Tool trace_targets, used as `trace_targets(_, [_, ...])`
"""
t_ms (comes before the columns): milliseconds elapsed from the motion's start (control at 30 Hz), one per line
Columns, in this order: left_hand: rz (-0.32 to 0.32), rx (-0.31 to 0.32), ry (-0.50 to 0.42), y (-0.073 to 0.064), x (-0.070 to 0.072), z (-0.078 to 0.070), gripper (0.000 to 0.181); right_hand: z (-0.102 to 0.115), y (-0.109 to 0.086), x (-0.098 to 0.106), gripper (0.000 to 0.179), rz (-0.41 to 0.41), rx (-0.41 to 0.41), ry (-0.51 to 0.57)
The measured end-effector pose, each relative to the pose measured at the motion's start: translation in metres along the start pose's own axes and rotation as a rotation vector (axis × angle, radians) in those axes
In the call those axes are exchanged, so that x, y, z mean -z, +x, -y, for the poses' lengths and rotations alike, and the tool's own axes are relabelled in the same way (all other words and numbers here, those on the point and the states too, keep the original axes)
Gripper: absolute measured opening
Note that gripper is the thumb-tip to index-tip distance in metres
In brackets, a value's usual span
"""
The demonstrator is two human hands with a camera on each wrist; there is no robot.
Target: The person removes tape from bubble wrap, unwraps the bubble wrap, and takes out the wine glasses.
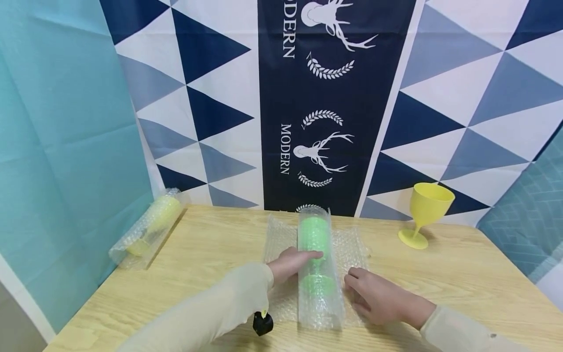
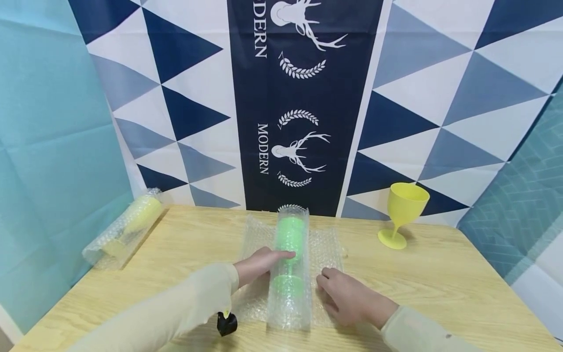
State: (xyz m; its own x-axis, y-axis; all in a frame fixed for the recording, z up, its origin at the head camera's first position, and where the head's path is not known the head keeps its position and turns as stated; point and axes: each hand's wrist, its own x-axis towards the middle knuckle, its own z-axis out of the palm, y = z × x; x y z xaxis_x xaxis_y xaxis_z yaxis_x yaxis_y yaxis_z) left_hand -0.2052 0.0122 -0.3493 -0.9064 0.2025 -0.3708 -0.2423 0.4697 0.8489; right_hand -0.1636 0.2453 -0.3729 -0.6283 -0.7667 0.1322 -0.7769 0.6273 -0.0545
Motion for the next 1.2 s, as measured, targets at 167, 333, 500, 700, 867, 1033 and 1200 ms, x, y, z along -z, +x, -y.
trace_targets(167, [-0.019,-0.02,0.015,0.0005,-0.0022,-0.0001,0.092,0.0,0.0007,0.0029,0.029,0.012,0.002,0.006])
trace_targets(333, [-0.017,-0.017,0.018,0.0004,-0.0032,0.0025,0.089,0.0014,0.0007,0.0037,0.029,0.047,0.002,0.015])
trace_targets(500, [-0.051,0.002,0.054,0.0,-0.0022,0.0024,0.087,0.0031,0.0011,0.0043,0.028,0.062,0.0,0.013])
trace_targets(700, [-0.056,0.001,0.053,0.0013,-0.0008,-0.0006,0.087,0.0028,0.002,0.0057,0.029,0.065,-0.018,0.003])
trace_targets(867, [-0.06,0.0,0.054,0.0034,-0.0018,-0.001,0.087,0.0016,0.0017,0.0051,0.028,0.062,-0.01,0.004])
trace_targets(1033, [-0.053,-0.014,0.053,0.0056,-0.0041,-0.0011,0.085,0.001,0.0007,0.0048,0.027,0.065,-0.005,0.018])
trace_targets(1200, [-0.053,-0.005,0.047,0.0071,-0.006,-0.0007,0.086,0.0014,0.0004,0.0047,0.026,0.058,-0.003,0.025])
